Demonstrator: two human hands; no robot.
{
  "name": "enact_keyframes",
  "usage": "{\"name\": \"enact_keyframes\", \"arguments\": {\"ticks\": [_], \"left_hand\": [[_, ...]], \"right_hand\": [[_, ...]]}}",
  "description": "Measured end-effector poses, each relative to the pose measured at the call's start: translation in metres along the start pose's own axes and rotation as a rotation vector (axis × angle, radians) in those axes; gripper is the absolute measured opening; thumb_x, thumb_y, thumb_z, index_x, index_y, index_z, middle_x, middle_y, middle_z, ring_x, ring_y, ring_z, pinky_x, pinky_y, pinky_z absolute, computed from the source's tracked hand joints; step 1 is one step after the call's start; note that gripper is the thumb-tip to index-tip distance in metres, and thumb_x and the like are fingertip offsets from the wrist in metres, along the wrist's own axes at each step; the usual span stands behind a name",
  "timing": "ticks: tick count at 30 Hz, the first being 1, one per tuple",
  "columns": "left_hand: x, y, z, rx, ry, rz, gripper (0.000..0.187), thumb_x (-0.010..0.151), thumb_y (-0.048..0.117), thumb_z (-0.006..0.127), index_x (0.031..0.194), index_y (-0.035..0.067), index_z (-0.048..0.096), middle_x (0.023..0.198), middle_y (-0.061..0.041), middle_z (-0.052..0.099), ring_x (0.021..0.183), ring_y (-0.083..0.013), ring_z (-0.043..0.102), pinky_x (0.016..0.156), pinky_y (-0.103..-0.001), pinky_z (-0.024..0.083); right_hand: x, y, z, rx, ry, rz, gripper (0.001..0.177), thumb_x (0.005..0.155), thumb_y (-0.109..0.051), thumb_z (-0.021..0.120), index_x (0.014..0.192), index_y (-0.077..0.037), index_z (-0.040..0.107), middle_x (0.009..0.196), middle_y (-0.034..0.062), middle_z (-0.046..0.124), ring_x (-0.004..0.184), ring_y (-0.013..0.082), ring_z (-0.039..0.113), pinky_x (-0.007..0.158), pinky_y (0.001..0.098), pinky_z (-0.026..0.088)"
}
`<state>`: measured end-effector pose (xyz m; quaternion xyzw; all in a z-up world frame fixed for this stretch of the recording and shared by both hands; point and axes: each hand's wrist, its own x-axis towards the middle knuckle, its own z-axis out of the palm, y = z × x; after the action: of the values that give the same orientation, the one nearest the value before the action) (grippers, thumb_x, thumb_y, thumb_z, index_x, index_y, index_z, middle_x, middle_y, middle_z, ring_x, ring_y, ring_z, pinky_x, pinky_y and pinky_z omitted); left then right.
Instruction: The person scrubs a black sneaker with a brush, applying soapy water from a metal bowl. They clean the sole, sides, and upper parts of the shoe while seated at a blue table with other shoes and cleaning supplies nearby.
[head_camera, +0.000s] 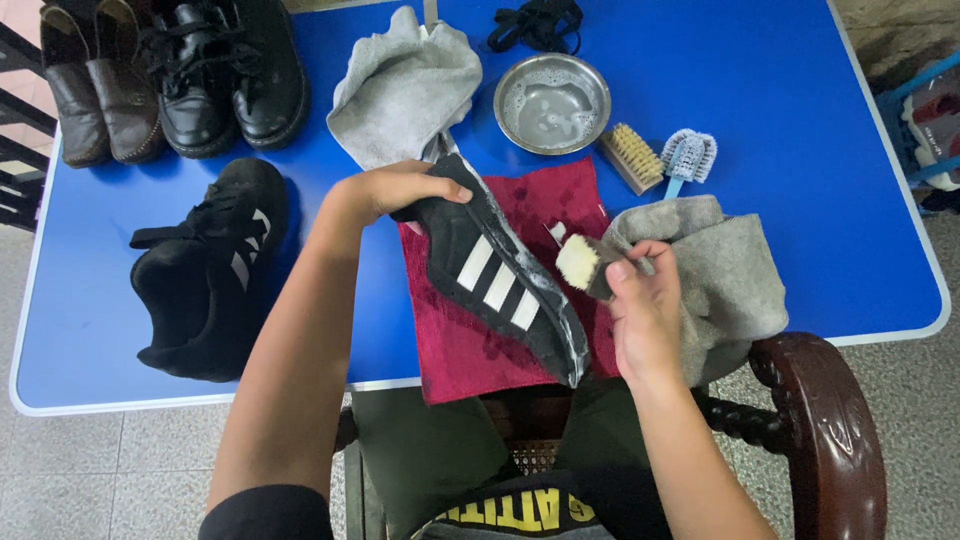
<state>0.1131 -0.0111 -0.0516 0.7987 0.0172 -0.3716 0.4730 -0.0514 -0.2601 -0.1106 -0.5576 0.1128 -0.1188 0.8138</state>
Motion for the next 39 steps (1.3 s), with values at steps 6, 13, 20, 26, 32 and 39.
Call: {"name": "enact_keyframes", "arguments": {"ticks": [6, 13, 20, 26, 32, 39], "left_hand": [[0.011, -0.026, 0.013, 0.224, 0.36, 0.116, 0.086, 0.058, 0.062, 0.076, 0.131, 0.022, 0.051, 0.123, -0.012, 0.057, 0.111, -0.0303, 0.057, 0.086, -0.036, 0.051], [-0.045, -0.042, 0.085, -0.314, 0.959, 0.307, 0.082, 0.085, 0.035, 0.066, 0.142, 0.003, 0.017, 0.12, -0.021, 0.042, 0.11, -0.0391, 0.051, 0.093, -0.05, 0.042], [-0.063, -0.04, 0.112, -0.669, 0.889, 0.186, 0.057, 0.094, 0.04, 0.04, 0.142, 0.014, 0.024, 0.128, -0.018, 0.042, 0.123, -0.0319, 0.042, 0.104, -0.045, 0.031], [-0.051, -0.061, 0.084, -0.539, 0.602, -0.092, 0.064, 0.093, 0.051, 0.024, 0.143, 0.011, 0.035, 0.148, -0.011, 0.033, 0.14, -0.0236, 0.024, 0.116, -0.039, 0.014], [-0.08, -0.018, 0.073, -0.657, 0.465, -0.173, 0.057, 0.088, 0.026, 0.041, 0.14, 0.001, 0.038, 0.142, -0.021, 0.038, 0.137, -0.0341, 0.03, 0.111, -0.044, 0.027], [-0.063, -0.019, 0.086, -0.535, 0.521, 0.002, 0.04, 0.08, 0.034, 0.055, 0.108, 0.007, 0.063, 0.105, -0.001, 0.066, 0.095, -0.0123, 0.061, 0.082, -0.026, 0.047]], "right_hand": [[0.003, 0.007, -0.001, -0.059, -0.044, 0.09, 0.033, 0.085, -0.024, 0.064, 0.102, -0.012, 0.039, 0.085, 0.0052, 0.057, 0.075, 0.0121, 0.061, 0.065, 0.0199, 0.052], [0.018, 0.008, -0.006, 0.069, 0.038, 0.149, 0.03, 0.087, -0.026, 0.062, 0.101, -0.014, 0.04, 0.095, 0.0087, 0.06, 0.086, 0.0201, 0.066, 0.08, 0.0306, 0.057], [0.024, -0.022, -0.004, 0.136, 0.045, 0.205, 0.023, 0.092, -0.035, 0.051, 0.098, -0.018, 0.038, 0.103, 0.0098, 0.062, 0.101, 0.0255, 0.065, 0.095, 0.0444, 0.052], [0.044, -0.048, -0.009, 0.047, -0.015, 0.088, 0.032, 0.091, -0.043, 0.049, 0.105, -0.019, 0.033, 0.126, 0.0216, 0.05, 0.121, 0.0375, 0.051, 0.107, 0.0512, 0.039], [0.115, -0.056, 0.029, -0.306, 0.022, -0.32, 0.042, 0.092, -0.02, 0.073, 0.108, -0.017, 0.034, 0.107, 0.0141, 0.05, 0.101, 0.0285, 0.057, 0.091, 0.0441, 0.05], [0.174, -0.05, 0.092, -1.416, -0.218, -0.319, 0.069, 0.069, -0.053, 0.081, 0.103, -0.011, 0.038, 0.084, 0.0072, 0.057, 0.069, 0.026, 0.056, 0.053, 0.0397, 0.045]]}}
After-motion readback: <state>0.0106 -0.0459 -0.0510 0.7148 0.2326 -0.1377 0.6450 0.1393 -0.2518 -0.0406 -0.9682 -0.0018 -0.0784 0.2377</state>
